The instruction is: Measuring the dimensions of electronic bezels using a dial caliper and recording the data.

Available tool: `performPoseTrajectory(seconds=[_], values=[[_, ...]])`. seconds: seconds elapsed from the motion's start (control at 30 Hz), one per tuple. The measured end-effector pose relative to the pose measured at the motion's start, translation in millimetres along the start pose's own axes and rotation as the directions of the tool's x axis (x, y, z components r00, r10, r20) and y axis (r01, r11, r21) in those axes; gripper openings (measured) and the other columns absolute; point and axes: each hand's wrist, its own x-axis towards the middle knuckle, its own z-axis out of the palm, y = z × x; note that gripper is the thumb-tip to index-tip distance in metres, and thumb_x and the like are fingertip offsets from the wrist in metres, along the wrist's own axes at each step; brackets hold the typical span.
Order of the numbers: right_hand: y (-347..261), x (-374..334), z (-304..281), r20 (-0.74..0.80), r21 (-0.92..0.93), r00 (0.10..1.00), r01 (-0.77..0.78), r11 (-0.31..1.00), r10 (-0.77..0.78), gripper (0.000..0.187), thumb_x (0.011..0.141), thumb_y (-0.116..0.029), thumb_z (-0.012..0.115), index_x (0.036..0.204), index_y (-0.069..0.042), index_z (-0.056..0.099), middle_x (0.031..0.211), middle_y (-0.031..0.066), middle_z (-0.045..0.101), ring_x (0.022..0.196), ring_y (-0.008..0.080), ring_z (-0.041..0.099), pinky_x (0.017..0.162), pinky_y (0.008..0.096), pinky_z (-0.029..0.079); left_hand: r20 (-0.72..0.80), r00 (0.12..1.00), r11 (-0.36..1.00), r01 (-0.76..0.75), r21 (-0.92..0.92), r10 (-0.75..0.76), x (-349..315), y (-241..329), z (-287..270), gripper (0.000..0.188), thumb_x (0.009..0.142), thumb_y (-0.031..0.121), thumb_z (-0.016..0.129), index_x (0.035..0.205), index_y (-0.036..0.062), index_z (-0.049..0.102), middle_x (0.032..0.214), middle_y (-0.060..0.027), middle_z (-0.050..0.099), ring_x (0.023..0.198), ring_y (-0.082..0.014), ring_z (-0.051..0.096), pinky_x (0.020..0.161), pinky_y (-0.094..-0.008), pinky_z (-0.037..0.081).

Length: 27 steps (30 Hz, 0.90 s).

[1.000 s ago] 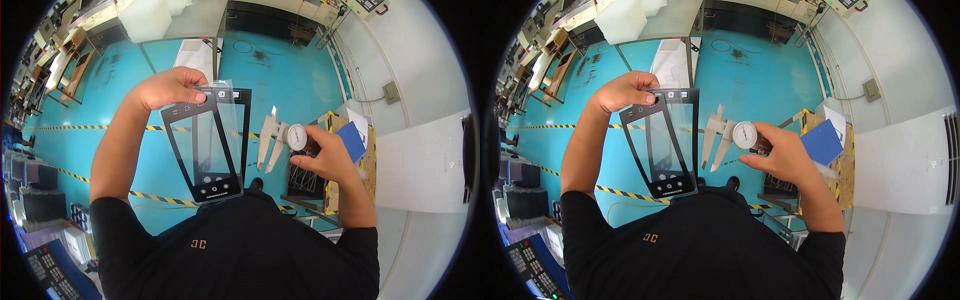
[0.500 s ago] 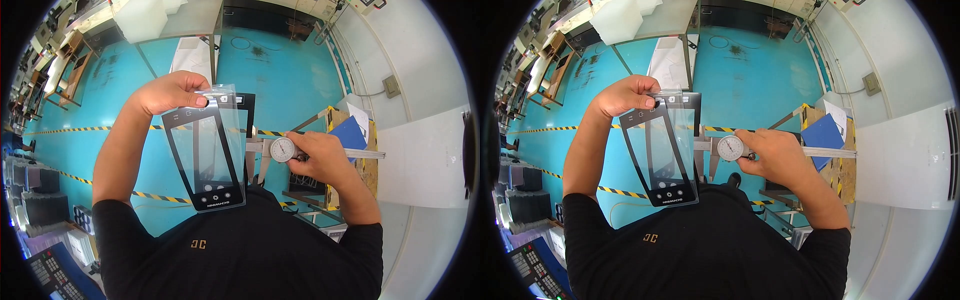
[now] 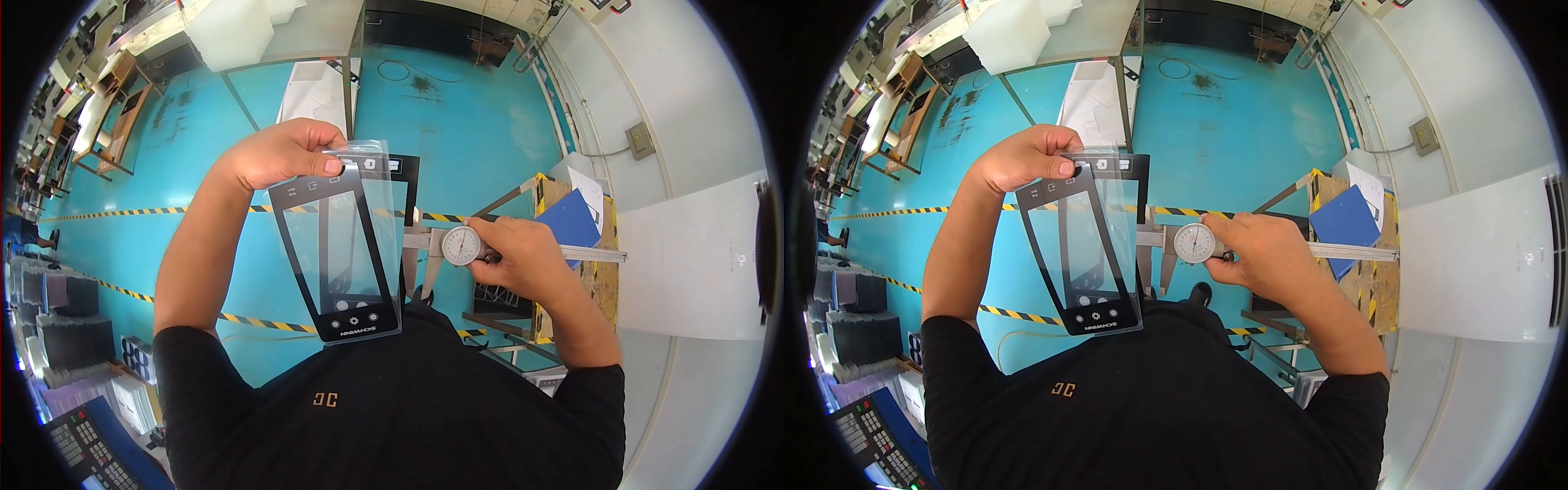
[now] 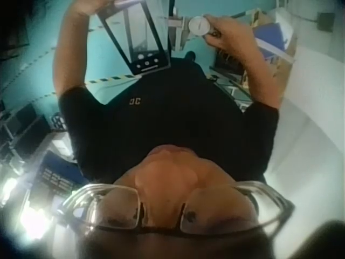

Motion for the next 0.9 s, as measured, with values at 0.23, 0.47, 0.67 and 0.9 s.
performPoseTrajectory(seconds=[0.23,0.47,0.67,0.9], values=[[1.6,-1.7,1.8,0.014,-0.009,1.0,-0.011,1.0,0.011,0.045,0.071,-0.022,0.077,0.112,-0.008,0.066,0.073,0.0067,0.061,0.066,0.0251,0.064,0.059,0.0358,0.052,0.006,1.0,1.0,-0.01,0.015,0.01,1.3,-0.3,-0.8,0.025,0.088,0.021,0.074,0.101,0.0015,0.065,0.089,0.0008,0.065,0.081,-0.0081,0.055,0.076,-0.0234,0.046],[1.7,-2.7,2.7,0.01,0.001,1.0,-0.008,1.0,0.008,0.045,0.071,-0.023,0.078,0.111,-0.009,0.066,0.073,0.0068,0.061,0.066,0.0254,0.064,0.059,0.0362,0.052,0.019,1.0,1.0,-0.009,-0.013,0.009,1.2,-0.1,1.0,0.024,0.089,0.021,0.074,0.1,0.0017,0.064,0.089,0.0012,0.064,0.081,-0.0079,0.055,0.075,-0.0234,0.046],[1.0,-5.7,2.8,-0.004,0.007,1.0,-0.006,1.0,0.006,0.044,0.071,-0.023,0.077,0.111,-0.009,0.066,0.074,0.0067,0.062,0.067,0.0256,0.065,0.059,0.0362,0.052,0.023,1.0,1.0,0.006,-0.012,-0.006,-0.3,3.1,4.9,0.024,0.089,0.022,0.074,0.098,0.002,0.064,0.088,0.0016,0.064,0.08,-0.0074,0.054,0.075,-0.0232,0.045],[-0.8,-10.4,1.5,-0.012,0.011,1.0,-0.019,1.0,0.019,0.044,0.071,-0.022,0.077,0.111,-0.009,0.066,0.073,0.0066,0.062,0.066,0.0254,0.065,0.059,0.0361,0.052,0.014,1.0,1.0,0.0,0.012,0.0,1.4,1.5,8.9,0.024,0.089,0.023,0.074,0.097,0.0027,0.064,0.086,0.0023,0.063,0.079,-0.0072,0.053,0.074,-0.0228,0.044]])
